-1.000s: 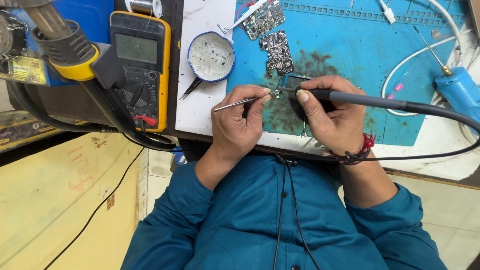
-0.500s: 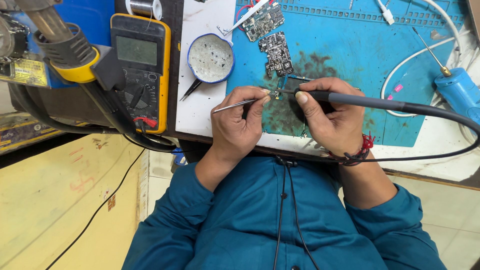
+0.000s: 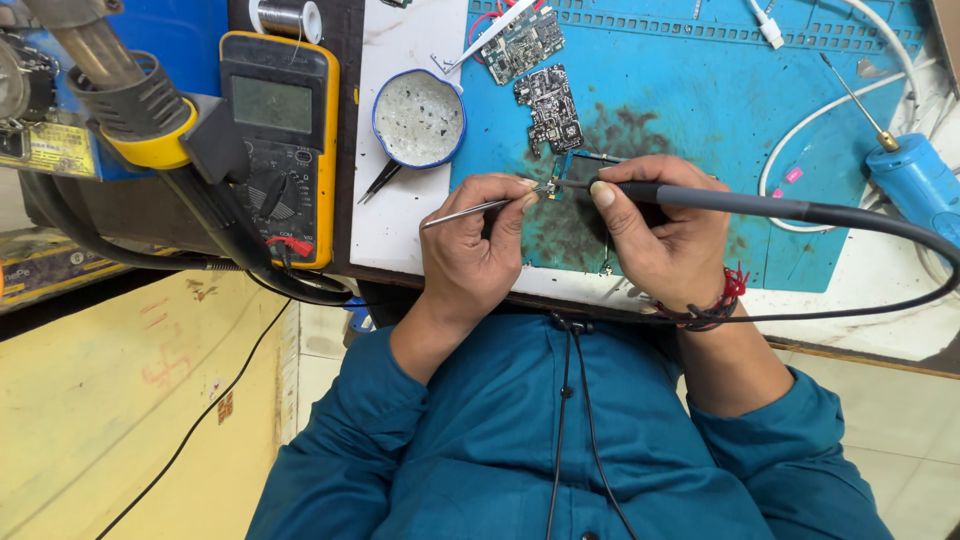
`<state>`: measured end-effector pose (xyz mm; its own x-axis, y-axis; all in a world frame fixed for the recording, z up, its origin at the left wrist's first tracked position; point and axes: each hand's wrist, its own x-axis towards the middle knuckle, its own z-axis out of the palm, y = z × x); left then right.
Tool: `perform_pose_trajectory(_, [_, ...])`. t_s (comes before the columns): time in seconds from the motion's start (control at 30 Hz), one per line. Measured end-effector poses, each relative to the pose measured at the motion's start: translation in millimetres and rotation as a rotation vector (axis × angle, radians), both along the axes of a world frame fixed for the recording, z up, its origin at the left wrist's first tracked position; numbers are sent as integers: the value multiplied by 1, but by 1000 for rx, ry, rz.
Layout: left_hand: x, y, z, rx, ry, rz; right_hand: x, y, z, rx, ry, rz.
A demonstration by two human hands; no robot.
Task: The person uses a soldering iron and tweezers to apply solder to several points on a small circuit board. They reposition the board and continue soldering different areas, occasionally dipping the iron tip into a small container.
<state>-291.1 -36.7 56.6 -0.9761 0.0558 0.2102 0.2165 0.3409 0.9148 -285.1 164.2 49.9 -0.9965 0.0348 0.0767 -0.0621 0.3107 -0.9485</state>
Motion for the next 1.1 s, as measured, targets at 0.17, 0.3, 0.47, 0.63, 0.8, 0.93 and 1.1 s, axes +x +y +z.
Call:
perform_pose_trajectory(0.17, [-1,0,0,12,-9,-5,0,-1,0,-25,-4,5])
perform_pose_trajectory(0.3, [-2,-1,1,10,-20,-5,-2,-1,0,-41,-5,14])
perform_pose_trajectory(0.47, [-3,-1,1,-6,-4,-8,-3,-1,0,-10,25,17])
perform_pose_trajectory(0.63, [-4,1,1,-6,3,-7,-4,2,0,14,23,25])
perform_pose_trajectory(0.8, [-6,3,0,-7,-4,-1,-6,3,-1,-32,-6,3])
perform_pose_trajectory(0.93, [-6,4,0,-3,-9,-1,-6,4,-1,9,40,22])
perform_pose_trajectory(1.1, [-6,4,-1,-2,5,-5,-7,5,-1,27,53,30])
